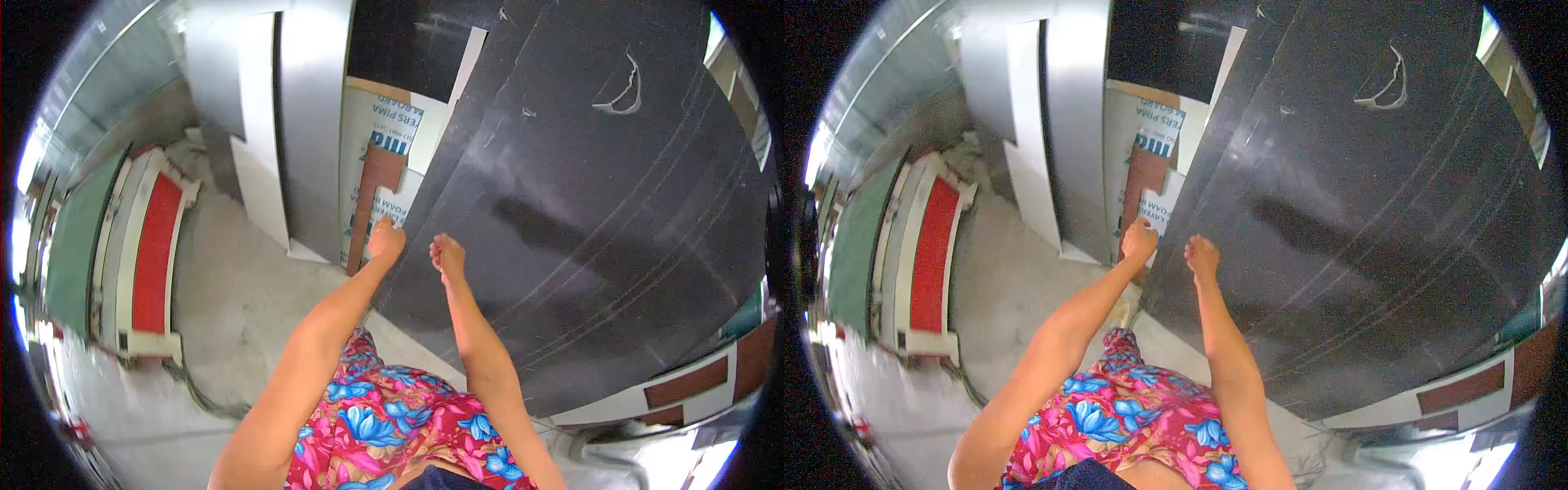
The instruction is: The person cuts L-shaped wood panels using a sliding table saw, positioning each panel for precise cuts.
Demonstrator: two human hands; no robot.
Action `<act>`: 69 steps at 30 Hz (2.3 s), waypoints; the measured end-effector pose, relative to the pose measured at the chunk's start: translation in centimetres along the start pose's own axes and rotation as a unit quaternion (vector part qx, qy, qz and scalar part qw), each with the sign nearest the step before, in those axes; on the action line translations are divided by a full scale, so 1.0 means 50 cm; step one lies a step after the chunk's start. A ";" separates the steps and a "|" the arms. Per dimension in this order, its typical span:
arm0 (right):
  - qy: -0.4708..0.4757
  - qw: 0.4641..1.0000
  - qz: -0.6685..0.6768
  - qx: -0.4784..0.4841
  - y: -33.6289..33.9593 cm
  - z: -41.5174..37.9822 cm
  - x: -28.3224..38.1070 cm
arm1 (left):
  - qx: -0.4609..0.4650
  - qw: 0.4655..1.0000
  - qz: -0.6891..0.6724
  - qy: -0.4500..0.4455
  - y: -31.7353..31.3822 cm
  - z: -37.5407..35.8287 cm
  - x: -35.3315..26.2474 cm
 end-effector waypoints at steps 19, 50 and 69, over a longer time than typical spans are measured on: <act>-0.154 0.914 -0.288 -0.241 0.206 -0.142 -0.240 | 0.079 0.928 0.117 -0.344 -0.424 0.514 -0.002; -0.116 0.778 -0.534 -0.309 0.363 -0.420 -0.231 | 0.483 0.583 0.258 -0.601 -0.076 -0.074 -0.136; -0.030 0.746 0.064 -0.662 1.120 -1.283 -0.215 | 0.382 0.271 0.009 -0.884 0.236 -1.261 -0.876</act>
Point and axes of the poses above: each hand's wrist, its own z-axis towards the middle knuckle, its own y-axis out of the back of the hand, x = y × z, the point moved 10 cm from there along z, towards the middle knuckle, and after that the axes turned 3 degrees about -x, right-handed, at the moved point
